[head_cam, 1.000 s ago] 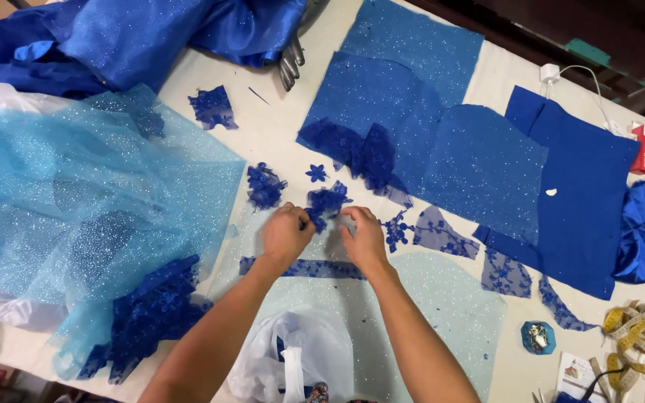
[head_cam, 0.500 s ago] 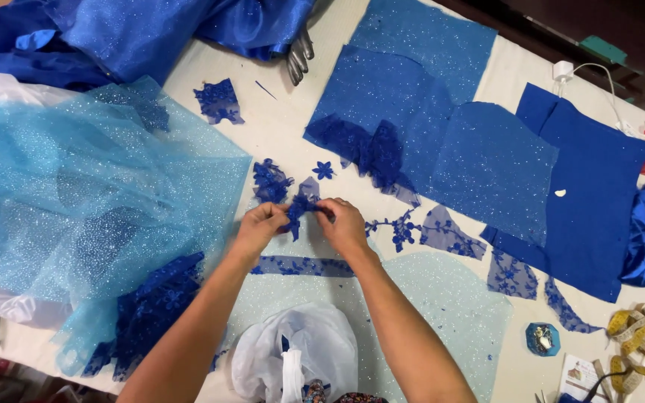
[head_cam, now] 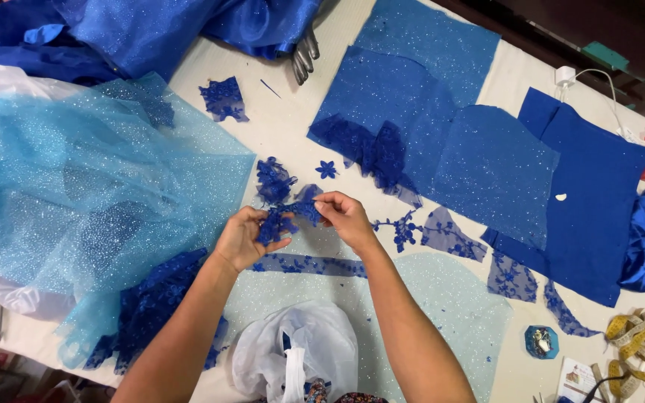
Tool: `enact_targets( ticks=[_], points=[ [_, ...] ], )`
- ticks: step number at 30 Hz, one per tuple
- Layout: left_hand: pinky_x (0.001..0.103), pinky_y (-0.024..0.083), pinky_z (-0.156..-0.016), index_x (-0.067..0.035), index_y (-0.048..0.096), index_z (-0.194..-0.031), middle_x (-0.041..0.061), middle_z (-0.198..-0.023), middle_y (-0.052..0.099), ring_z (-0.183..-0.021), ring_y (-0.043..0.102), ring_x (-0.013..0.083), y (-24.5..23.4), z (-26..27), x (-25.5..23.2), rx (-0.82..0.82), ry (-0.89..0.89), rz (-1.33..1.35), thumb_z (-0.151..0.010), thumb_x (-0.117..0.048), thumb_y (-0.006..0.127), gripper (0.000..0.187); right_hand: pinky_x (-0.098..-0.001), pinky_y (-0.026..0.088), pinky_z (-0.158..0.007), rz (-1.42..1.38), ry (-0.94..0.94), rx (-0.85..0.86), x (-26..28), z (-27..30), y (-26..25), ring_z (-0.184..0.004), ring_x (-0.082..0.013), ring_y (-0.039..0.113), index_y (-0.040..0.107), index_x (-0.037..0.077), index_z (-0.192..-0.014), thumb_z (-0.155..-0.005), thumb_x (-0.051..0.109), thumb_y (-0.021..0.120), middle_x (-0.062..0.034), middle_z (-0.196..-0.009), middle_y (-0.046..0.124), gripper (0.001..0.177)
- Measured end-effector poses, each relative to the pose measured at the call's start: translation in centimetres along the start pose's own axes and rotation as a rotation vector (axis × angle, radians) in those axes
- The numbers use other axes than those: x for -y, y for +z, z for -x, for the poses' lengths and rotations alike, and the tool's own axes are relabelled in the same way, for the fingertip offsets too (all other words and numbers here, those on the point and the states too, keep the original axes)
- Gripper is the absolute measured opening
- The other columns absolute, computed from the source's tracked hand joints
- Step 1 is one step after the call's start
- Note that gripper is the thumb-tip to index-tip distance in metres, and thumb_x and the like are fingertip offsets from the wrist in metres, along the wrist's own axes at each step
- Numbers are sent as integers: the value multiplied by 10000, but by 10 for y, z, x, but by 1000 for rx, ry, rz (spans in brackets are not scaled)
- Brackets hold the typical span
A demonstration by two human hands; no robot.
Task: Arranging blue lace appliques on a work surface and then placing them into a plastic bag.
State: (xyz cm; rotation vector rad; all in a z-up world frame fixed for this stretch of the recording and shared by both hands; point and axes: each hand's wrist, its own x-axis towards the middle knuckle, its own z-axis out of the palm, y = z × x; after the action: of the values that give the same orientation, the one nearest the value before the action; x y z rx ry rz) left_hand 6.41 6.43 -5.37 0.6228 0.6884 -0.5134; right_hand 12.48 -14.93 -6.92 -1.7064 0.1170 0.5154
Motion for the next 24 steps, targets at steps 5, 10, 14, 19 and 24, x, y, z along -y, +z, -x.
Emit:
enact_targets(
  ticks=[5,10,14,19,24],
  points=[
    [537,560,-937,-102,600,-1181,172,-1180,677,-1061,681,348,-23,-21,12,0,88,-54,-834,-144,615,350,-266,600,-727,-100,24,-24,7,-6,2,-823,-132,671,742,104,-1113,-916,167,730,-52,-907,719,208],
    [533,600,-881,-30,584,-1235,188,-1084,692,-989,708,327,-20,-9,10,-37,132,-124,-905,-30,555,331,-398,554,-947,-8,27,-106,39,16,7,-1166,-301,632,633,102,-1324,-968,120,654,-212,-1340,615,358],
    [562,594,-882,-24,623,-1209,189,-1061,694,-978,708,335,-15,-3,9,-68,152,-158,-915,-13,568,299,-369,549,-923,256,117,-110,21,19,15,-1081,-213,654,659,215,-1256,-953,232,646,-71,-1237,641,304],
    [583,583,-889,-54,661,-1115,163,-1008,699,-970,707,330,-13,-11,16,-52,125,-128,-906,-39,613,215,-364,588,-860,0,268,42,5,33,40,-1029,-271,701,674,37,-1251,-849,289,815,-183,-1136,711,495],
    [608,574,-894,-107,686,-1065,186,-983,715,-955,716,356,-6,-16,15,-110,117,-77,-954,-206,651,153,-393,621,-822,-283,287,-68,-28,26,49,-936,-272,718,689,-9,-1116,-837,98,818,-125,-957,665,325]
  ],
)
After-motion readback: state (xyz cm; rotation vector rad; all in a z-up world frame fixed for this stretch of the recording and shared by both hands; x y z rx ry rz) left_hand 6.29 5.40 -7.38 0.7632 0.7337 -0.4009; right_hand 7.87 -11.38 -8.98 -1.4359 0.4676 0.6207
